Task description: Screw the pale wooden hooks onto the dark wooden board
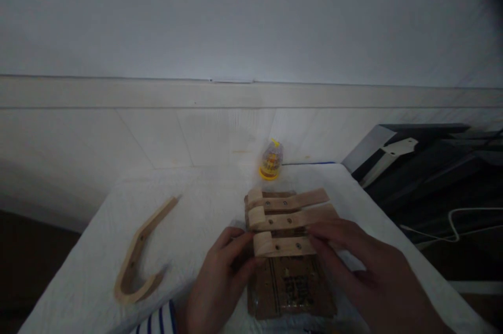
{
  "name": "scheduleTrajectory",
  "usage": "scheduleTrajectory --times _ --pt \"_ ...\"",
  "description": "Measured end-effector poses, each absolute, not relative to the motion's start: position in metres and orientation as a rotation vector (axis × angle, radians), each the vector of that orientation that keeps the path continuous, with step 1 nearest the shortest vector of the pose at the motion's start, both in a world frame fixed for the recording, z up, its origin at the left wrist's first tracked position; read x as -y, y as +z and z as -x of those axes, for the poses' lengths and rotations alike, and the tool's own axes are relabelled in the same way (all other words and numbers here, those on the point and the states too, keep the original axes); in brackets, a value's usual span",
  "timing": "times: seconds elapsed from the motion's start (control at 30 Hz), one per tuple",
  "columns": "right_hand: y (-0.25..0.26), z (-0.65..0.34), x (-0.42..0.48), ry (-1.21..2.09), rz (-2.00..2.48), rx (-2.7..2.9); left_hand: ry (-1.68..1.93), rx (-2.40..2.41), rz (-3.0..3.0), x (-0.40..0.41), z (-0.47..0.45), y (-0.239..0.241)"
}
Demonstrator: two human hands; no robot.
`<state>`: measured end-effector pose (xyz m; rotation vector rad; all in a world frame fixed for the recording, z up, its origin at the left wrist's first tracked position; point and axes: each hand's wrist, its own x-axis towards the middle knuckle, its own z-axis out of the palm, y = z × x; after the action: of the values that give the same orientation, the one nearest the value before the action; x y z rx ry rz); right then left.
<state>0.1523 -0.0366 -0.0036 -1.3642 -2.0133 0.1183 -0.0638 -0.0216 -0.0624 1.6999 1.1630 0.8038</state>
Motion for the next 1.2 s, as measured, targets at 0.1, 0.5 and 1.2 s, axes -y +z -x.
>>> scheduleTrajectory --times 0.1,0.5,1.2 --pt "-0.010 -0.136 0.029 0.155 1.342 2.130 0.832 -1.159 -1.712 0.021 0.064 -0.064" --pt "-0.030 -0.130 0.029 0.101 1.246 2.330 0.856 -1.160 -1.746 0.023 0.066 -0.067" --pt "-0.033 -0.129 0.029 0.111 1.214 2.365 0.848 -1.156 -1.743 0.024 0.066 -0.068"
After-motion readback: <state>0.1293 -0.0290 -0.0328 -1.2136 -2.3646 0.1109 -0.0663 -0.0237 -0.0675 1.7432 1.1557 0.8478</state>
